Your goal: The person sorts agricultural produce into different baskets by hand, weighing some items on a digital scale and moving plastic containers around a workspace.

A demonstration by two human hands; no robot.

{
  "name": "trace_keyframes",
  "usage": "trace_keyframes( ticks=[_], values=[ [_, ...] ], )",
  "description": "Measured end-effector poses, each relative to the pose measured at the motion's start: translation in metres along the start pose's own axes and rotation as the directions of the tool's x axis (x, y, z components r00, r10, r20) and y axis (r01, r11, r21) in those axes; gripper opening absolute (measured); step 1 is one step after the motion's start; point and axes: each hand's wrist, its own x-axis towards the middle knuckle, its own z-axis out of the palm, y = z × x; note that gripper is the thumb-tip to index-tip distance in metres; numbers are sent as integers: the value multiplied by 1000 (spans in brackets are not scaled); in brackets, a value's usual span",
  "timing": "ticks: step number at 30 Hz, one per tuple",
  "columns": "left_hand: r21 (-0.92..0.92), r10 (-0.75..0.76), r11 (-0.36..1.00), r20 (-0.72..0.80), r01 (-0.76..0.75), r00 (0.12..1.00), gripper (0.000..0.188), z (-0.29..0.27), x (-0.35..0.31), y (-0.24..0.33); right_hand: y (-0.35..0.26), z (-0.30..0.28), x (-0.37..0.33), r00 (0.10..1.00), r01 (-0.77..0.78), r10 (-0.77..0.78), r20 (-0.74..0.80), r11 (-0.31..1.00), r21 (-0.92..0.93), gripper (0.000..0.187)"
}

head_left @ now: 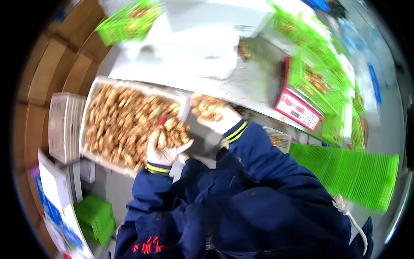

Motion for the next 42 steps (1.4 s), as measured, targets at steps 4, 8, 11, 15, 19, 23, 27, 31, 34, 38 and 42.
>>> trace_keyframes(
  ticks=[4, 8, 11, 15, 19, 23, 27, 31, 34, 38, 42],
  values=[
    [71, -63, 996, 62, 58, 996, 47, 45, 74, -54, -77, -13, -66, 994, -26, 14, 107, 994, 107, 62],
    [345, -219, 924, 116, 168, 969, 49, 129, 156, -141, -178, -61, -151, 901, 433, -432, -30, 901, 18, 59],
    [420, -412, 858, 218, 296, 885, 49, 175, 241, -199, -244, -101, -191, 712, 583, -656, -250, 751, -308, 53],
    [706, -364, 693, 167, 146, 916, 50, 235, 309, -275, -304, -144, -224, 549, 643, -731, -405, 679, -354, 47],
    [884, -39, 355, 338, -303, 940, 46, 245, 337, -319, -324, -174, -230, 596, 713, -719, -356, 678, -176, 46],
    [788, -289, 608, 106, 97, 951, 48, 238, 303, -344, -316, -177, -228, 626, 718, -721, -297, 681, -141, 46],
    [312, -561, 805, 122, 505, 819, 43, 204, 293, -345, -317, -161, -210, 677, 572, -705, -209, 684, -453, 45],
    [105, -518, 855, 102, 509, 849, 37, 191, 278, -334, -351, -198, -196, 469, 189, -863, -189, 307, -933, 53],
    [212, -449, 872, -8, 441, 893, 29, 161, 263, -309, -349, -191, -177, 480, -239, -874, 74, -211, -948, 68],
    [442, -181, 877, -58, 187, 982, 23, 97, 221, -278, -275, -139, -175, 726, 128, -688, 9, 122, -984, 47],
    [481, 61, 875, -212, 50, 975, 17, 12, 193, -267, -171, -110, -143, 971, -51, -216, -104, 237, -970, 49]
  ],
)
